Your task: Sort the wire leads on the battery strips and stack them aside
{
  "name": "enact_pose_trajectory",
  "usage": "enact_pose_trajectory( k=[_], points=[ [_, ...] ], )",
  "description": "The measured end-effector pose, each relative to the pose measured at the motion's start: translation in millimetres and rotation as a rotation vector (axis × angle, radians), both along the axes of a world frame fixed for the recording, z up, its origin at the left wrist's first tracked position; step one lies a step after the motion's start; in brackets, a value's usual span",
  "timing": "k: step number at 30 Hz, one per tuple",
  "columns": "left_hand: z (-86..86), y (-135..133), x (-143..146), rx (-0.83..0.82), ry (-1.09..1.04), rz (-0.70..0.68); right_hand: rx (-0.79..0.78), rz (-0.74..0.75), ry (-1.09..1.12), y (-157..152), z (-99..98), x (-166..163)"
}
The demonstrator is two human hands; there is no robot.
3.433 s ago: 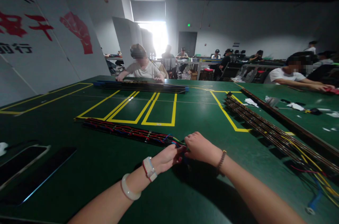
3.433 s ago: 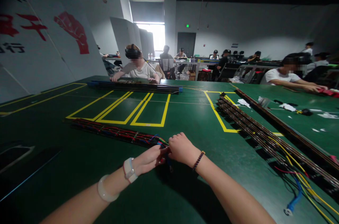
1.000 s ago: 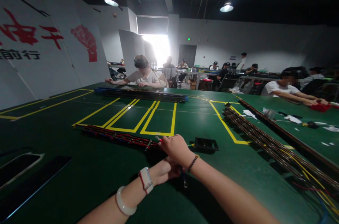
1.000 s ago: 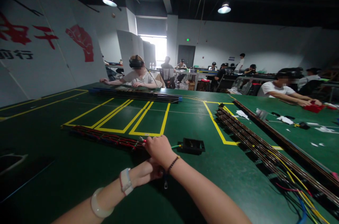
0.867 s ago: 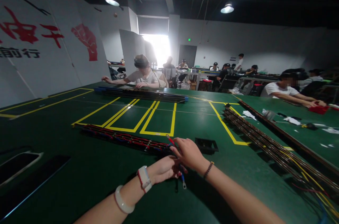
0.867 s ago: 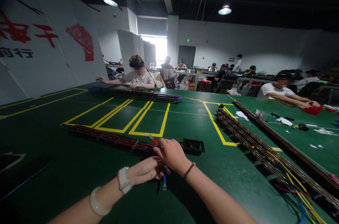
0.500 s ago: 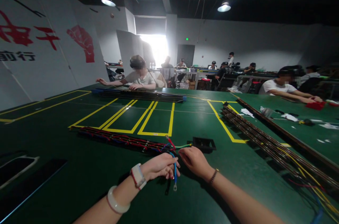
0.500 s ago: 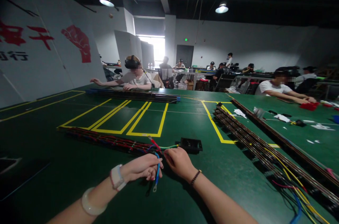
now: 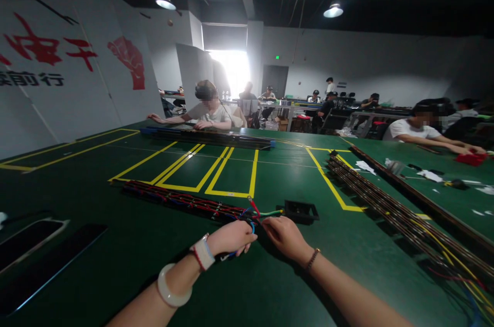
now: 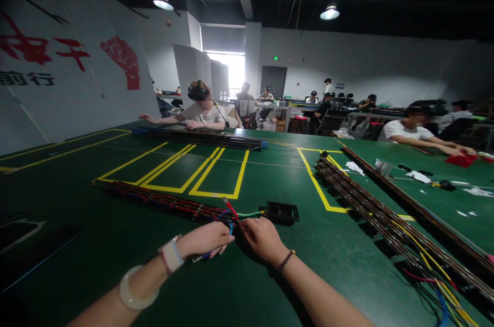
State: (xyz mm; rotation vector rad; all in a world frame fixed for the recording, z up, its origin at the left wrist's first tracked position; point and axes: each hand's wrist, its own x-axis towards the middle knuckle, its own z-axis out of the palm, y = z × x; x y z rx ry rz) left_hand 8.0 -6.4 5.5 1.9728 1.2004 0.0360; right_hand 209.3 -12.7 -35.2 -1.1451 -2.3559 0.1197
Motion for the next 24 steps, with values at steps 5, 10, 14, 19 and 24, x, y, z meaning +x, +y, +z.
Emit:
enact_pose_trajectory(
  k=[5, 10, 14, 19, 24],
  points=[
    [-2.0, -11, 13, 0.412, 0.093, 0.104, 0.033, 0.004, 0.026, -1, -1.7, 1],
    [1.7, -22, 21, 0.769, 0.213, 0.069, 0.168, 0.03, 0.165, -3, 3.8, 7],
    [-4.2, -23, 23, 0.845, 0.236, -0.036, 0.367, -0.002, 0.245, -4, 20.1, 13],
    [-15.9, -18, 22, 0.878, 0.225, -0.078, 0.541, 0.06, 0.132, -9, 41.4, -5],
    [-15.2, -15, 20, 0.876, 0.212, -0.083, 0.576, 0.168, -0.207, -9, 46.4, -22]
  ],
)
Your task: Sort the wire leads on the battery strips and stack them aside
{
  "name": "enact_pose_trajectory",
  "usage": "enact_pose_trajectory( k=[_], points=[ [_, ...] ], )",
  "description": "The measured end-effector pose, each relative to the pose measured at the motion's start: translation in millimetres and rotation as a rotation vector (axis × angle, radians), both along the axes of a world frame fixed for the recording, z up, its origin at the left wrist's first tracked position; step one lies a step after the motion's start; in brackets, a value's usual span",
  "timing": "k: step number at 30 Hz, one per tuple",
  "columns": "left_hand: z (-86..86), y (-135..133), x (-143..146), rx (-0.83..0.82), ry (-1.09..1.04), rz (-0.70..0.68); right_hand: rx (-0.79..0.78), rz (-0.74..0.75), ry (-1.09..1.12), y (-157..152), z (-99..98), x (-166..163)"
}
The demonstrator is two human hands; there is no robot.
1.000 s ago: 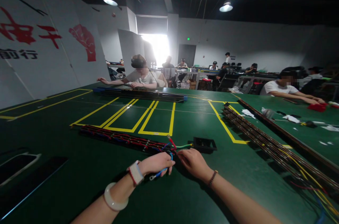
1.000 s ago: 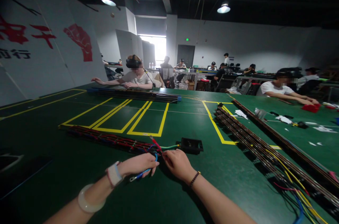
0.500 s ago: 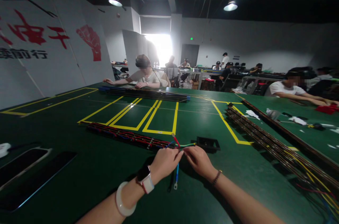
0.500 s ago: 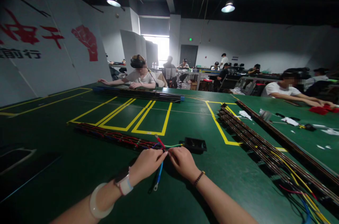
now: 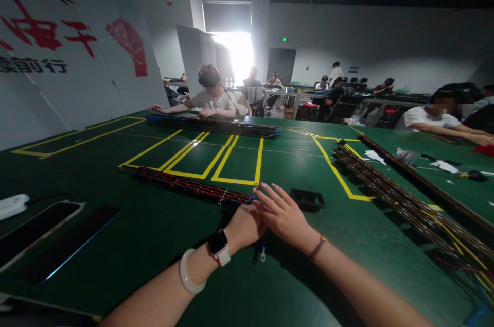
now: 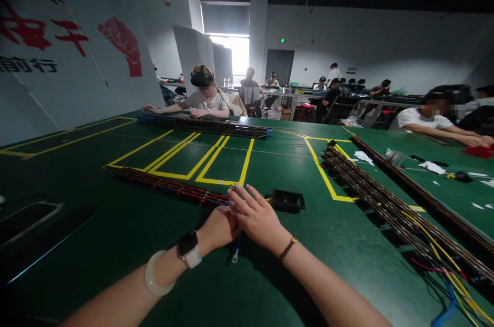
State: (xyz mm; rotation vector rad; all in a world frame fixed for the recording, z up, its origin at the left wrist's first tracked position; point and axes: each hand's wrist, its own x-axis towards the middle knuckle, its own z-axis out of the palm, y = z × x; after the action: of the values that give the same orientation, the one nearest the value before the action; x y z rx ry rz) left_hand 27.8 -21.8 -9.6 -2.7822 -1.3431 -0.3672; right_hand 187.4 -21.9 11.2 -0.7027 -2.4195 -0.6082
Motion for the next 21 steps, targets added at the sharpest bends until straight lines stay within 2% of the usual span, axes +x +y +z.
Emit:
enact_pose_trajectory(
  k=[4, 7, 15, 18, 21],
  points=[
    [8.2, 2, -3, -0.006, -0.004, 0.037, -0.091, -0.221, -0.027, 3, -0.6, 14],
    [10.8, 4, -5, -0.003, -0.003, 0.059, -0.161, -0.312, -0.016, 2, -4.5, 28],
    [8.6, 3, -3, -0.001, 0.004, 0.059, -0.29, -0.362, -0.065, -1, -26.7, 39],
    [7.0, 3, -2, 0.016, 0.008, 0.057, -0.297, -0.355, -0.047, -3, -21.3, 32],
    [4.1, 5, -2, 0.0, 0.014, 0.037, -0.227, -0.333, 0.05, -15, -2.9, 16]
  ],
)
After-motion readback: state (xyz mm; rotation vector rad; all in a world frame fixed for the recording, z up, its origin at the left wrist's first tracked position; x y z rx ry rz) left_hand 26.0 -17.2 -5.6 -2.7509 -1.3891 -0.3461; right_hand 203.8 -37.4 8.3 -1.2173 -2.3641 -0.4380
